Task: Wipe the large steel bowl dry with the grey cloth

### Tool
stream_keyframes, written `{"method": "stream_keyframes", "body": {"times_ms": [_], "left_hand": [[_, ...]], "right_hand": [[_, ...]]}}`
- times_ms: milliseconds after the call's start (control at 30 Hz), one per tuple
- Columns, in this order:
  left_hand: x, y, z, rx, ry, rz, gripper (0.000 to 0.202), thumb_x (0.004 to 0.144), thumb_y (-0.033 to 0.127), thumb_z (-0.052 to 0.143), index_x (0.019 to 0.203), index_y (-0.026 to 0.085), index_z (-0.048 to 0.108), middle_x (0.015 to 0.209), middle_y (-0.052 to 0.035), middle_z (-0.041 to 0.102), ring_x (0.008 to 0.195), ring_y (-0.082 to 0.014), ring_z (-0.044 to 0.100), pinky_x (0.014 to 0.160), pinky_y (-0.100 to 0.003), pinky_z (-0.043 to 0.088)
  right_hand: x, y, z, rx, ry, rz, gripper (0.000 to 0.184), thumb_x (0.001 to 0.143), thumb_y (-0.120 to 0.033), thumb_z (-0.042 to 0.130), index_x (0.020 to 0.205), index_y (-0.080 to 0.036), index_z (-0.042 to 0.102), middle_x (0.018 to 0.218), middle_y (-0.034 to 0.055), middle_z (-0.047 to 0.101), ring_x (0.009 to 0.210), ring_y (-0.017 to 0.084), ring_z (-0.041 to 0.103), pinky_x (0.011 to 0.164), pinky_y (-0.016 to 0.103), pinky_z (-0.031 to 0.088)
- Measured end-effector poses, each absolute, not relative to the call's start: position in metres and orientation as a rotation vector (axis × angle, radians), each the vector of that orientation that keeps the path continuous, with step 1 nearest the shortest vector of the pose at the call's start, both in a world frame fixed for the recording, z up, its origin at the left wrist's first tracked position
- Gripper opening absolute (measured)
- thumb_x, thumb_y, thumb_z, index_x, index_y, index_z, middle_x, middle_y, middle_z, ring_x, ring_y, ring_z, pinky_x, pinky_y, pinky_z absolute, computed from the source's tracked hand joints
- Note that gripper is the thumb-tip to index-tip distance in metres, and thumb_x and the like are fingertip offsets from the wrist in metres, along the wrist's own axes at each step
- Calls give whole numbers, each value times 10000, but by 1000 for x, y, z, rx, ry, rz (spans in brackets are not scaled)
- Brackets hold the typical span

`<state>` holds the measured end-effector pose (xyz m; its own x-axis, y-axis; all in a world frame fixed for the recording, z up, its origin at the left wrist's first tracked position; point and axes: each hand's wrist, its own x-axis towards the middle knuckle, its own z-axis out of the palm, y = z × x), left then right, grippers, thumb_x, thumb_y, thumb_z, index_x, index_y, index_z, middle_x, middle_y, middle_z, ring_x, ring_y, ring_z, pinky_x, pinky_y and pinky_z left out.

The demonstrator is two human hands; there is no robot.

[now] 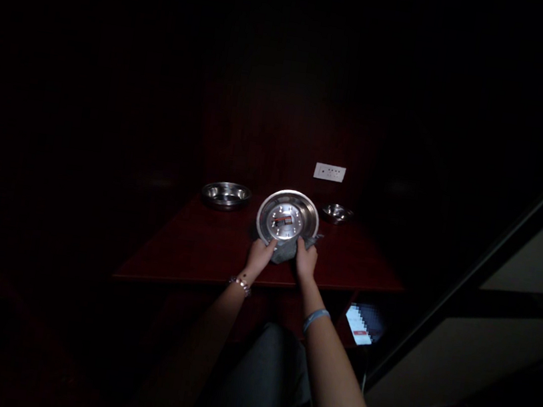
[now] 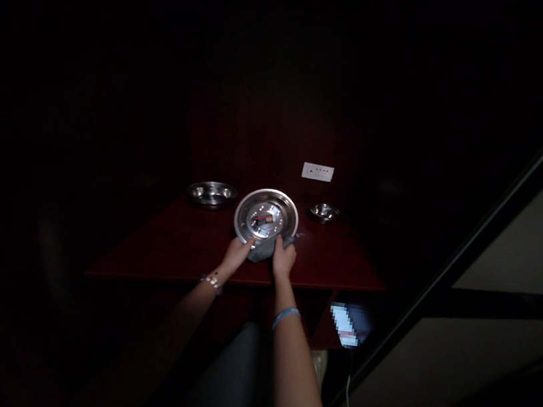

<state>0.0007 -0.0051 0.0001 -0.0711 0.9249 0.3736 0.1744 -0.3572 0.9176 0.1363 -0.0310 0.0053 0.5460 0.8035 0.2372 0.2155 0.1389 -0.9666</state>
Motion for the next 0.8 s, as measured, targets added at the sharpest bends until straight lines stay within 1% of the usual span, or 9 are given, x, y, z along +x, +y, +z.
{"method": "stream_keyframes", "body": {"times_ms": [100, 233, 500, 600, 733, 800], "left_hand": [[1, -6, 2, 1556, 1199, 1485, 286, 815, 314, 590, 999, 136, 719, 1037, -158, 753, 1039, -299, 690, 939, -384, 501], [1, -8, 5, 1556, 1159, 1521, 303, 810, 296, 606, 1045, 136, 712, 1056, -154, 750, 1105, -292, 667, 973, -374, 484], [1, -8, 4, 1546, 1216, 1479, 298, 820, 288, 593, 1037, 125, 715, 1048, -153, 752, 1048, -294, 689, 927, -374, 505], [1, -7, 4, 1576, 1244, 1438, 331, 842, 295, 570, 1086, 115, 703, 1086, -154, 745, 1043, -280, 691, 916, -356, 509], [0, -7, 3, 1617, 1230, 1417, 371, 868, 292, 544, 1170, 121, 675, 1169, -145, 724, 1100, -251, 671, 948, -313, 490], [0, -6, 2, 1615, 1221, 1428, 372, 867, 286, 546, 1178, 124, 673, 1182, -142, 720, 1115, -248, 666, 952, -304, 486]], "right_hand": [[136, -30, 5, -1407, -954, 530, 394, 869, -445, 553, 976, -121, 750, 1024, 167, 766, 1002, 269, 722, 828, 284, 517], [136, -30, 5, -1397, -958, 529, 389, 869, -438, 553, 984, -122, 749, 1012, 162, 769, 1002, 266, 723, 833, 284, 518], [136, -32, 6, -1374, -962, 542, 384, 874, -429, 554, 1000, -120, 745, 1054, 167, 761, 1021, 262, 716, 848, 277, 511], [136, -31, 6, -1373, -949, 551, 377, 872, -428, 559, 987, -121, 745, 1041, 163, 764, 1008, 262, 718, 841, 279, 511], [136, -31, 6, -1364, -949, 557, 366, 870, -417, 563, 967, -113, 743, 1031, 167, 764, 991, 270, 719, 823, 287, 510], [135, -32, 7, -1367, -947, 557, 359, 868, -416, 568, 958, -115, 743, 1032, 167, 764, 988, 271, 718, 814, 287, 510]]}}
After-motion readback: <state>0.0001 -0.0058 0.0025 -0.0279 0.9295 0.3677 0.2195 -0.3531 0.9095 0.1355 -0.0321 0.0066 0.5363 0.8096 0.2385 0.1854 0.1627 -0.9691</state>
